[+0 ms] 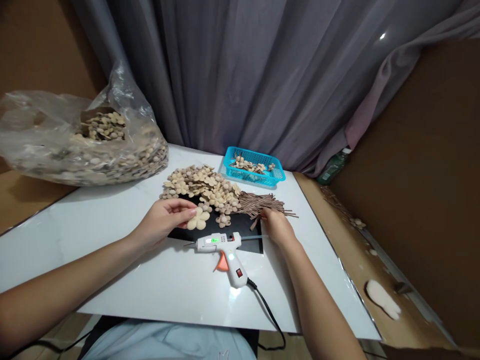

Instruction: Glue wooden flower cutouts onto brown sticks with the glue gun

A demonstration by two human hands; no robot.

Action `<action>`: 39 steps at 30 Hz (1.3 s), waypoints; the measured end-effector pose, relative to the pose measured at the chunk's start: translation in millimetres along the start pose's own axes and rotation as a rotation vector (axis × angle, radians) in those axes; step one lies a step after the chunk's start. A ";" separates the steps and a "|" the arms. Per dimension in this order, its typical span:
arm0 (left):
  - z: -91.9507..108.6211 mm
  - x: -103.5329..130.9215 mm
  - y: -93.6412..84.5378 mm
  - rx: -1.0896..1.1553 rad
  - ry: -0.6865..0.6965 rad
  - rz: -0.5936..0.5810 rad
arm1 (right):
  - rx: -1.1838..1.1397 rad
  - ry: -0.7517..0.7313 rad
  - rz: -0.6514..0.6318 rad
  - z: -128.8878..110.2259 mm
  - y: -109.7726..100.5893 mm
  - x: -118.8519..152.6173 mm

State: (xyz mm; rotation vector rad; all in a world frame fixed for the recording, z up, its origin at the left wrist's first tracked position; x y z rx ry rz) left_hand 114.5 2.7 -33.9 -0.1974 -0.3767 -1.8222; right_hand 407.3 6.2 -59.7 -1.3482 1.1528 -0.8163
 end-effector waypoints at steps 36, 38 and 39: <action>1.7 9.0 18.6 -0.104 0.081 -0.348 | -1.398 -0.098 0.388 -112.3 -54.1 -2.8; -0.9 10.7 22.5 -0.114 0.032 -0.401 | -1.351 -0.082 0.401 -117.0 -52.1 -6.7; -1.4 11.7 24.4 -0.126 0.024 -0.428 | -1.326 -0.071 0.413 -118.5 -51.1 -8.2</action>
Point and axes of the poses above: each hand's wrist, its own x-axis away from the middle knuckle, its own y-axis out of the palm, z = x × y, the point moved 7 cm from there along -x, towards the middle knuckle, and after that the axes turned 15 degrees about -y, right-handed, at the moved point
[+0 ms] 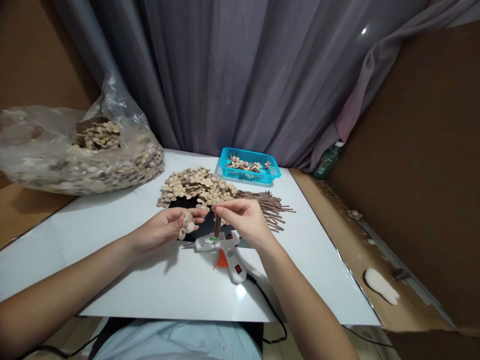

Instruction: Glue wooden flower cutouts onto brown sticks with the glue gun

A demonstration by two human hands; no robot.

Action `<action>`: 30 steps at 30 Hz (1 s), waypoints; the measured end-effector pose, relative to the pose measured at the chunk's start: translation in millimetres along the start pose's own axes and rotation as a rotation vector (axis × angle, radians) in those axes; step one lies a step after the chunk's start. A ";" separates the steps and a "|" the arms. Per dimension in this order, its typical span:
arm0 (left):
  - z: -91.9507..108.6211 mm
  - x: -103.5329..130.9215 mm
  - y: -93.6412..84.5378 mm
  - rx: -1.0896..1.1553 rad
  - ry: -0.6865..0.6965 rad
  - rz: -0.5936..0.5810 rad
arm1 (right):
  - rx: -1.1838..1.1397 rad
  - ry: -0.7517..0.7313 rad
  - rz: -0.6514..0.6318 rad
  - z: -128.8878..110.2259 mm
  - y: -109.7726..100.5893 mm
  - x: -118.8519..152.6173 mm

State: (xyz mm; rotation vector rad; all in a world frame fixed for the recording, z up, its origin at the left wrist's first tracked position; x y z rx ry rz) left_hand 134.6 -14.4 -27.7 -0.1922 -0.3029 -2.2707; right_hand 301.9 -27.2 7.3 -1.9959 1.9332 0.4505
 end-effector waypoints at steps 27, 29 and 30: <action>14.8 21.8 36.5 -0.849 0.341 0.117 | -0.117 0.126 -0.041 17.5 29.3 8.6; 15.1 21.6 36.8 -0.779 0.312 0.074 | -0.110 0.131 -0.031 17.5 27.0 7.4; 14.6 21.2 37.0 -0.730 0.283 0.026 | -0.101 0.125 -0.020 16.8 25.1 6.5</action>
Point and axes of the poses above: each hand's wrist, its own x-axis away from the middle knuckle, its own y-axis out of the palm, z = x × y, the point moved 7 cm from there along -x, towards the middle knuckle, and after that the axes turned 15 degrees about -y, right-handed, at the moved point
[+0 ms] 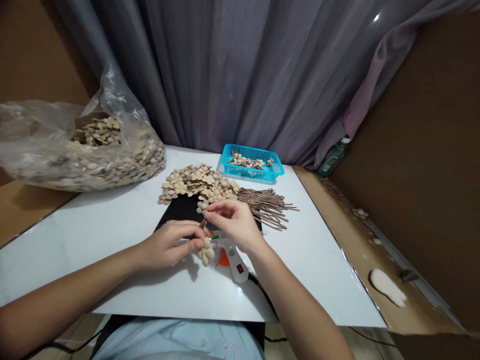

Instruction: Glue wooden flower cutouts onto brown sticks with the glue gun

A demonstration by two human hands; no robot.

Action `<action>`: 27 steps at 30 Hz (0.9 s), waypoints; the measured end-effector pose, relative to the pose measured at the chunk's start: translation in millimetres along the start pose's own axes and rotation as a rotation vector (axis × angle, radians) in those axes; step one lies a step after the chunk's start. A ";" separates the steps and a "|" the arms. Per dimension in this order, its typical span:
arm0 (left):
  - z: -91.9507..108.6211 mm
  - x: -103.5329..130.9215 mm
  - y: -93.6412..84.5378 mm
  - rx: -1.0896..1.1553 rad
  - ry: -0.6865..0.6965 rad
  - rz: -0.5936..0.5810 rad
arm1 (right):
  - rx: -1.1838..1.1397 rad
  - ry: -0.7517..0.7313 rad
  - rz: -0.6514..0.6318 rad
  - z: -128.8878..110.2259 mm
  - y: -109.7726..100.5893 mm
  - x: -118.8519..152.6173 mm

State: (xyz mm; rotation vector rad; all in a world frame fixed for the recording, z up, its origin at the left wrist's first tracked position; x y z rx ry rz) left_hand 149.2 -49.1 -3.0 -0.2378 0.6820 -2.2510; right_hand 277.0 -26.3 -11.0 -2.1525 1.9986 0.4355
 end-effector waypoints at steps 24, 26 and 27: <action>9.7 5.4 8.3 -0.302 0.181 -0.002 | 0.256 -0.135 -0.125 -11.4 11.3 14.7; 6.9 4.9 9.3 -0.288 0.157 -0.011 | 0.207 -0.105 -0.117 -9.8 11.4 15.0; 5.7 4.6 9.9 -0.278 0.147 -0.017 | 0.179 -0.087 -0.117 -8.7 11.7 15.0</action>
Point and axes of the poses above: each hand's wrist, its own x-axis away from the middle knuckle, its own y-axis out of the palm, z = x × y, the point moved 7 cm from there along -x, towards the middle knuckle, and after that the axes turned 15 degrees about -y, right-handed, at the moved point
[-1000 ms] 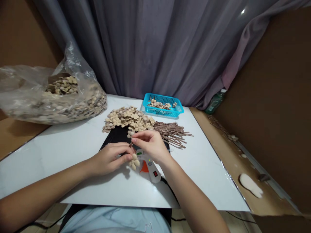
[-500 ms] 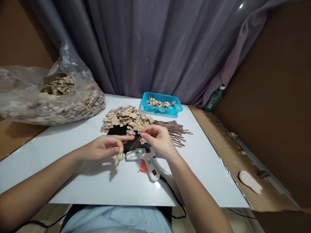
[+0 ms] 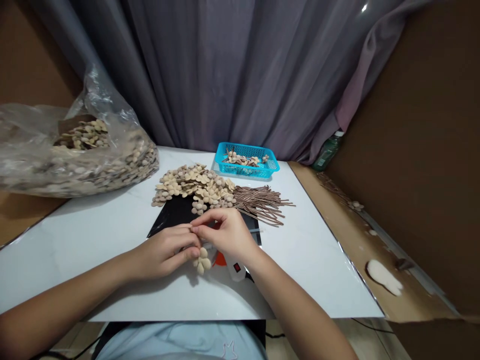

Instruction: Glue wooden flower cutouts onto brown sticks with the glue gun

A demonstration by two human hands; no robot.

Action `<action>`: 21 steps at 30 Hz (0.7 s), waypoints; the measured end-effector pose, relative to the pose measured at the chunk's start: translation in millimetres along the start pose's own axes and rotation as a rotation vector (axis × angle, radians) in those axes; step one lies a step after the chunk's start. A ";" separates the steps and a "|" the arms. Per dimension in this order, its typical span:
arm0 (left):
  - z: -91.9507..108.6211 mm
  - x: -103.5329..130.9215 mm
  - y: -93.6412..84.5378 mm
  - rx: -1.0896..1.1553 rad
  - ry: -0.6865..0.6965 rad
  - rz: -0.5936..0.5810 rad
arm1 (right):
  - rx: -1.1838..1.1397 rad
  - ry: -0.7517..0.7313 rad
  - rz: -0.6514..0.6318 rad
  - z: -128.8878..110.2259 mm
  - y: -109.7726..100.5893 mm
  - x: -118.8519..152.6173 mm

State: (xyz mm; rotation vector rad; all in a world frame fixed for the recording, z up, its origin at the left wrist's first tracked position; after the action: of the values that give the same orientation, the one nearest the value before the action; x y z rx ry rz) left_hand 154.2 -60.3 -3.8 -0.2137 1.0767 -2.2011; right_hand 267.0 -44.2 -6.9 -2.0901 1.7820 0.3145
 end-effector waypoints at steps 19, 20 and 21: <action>-10.7 -2.6 -3.3 0.285 -0.079 -0.140 | -0.043 0.019 0.167 7.7 -52.4 -14.5; -12.7 -2.8 -5.5 0.272 -0.083 -0.132 | -0.046 0.012 0.174 7.3 -56.1 -14.9; -15.9 -3.4 -8.7 0.249 -0.097 -0.107 | -0.047 0.008 0.177 6.8 -58.7 -14.9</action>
State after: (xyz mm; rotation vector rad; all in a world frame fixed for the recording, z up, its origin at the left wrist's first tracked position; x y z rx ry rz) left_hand 145.9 -44.3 -7.0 -0.2699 0.7457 -2.3689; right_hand 322.7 -20.4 1.0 -1.9709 1.9866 0.4005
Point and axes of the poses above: each hand's wrist, its own x-axis away from the middle knuckle, its own y-axis out of the palm, z = x × y, the point moved 7 cm from there along -x, towards the middle knuckle, and after that the axes turned 15 degrees about -y, right-handed, at the moved point
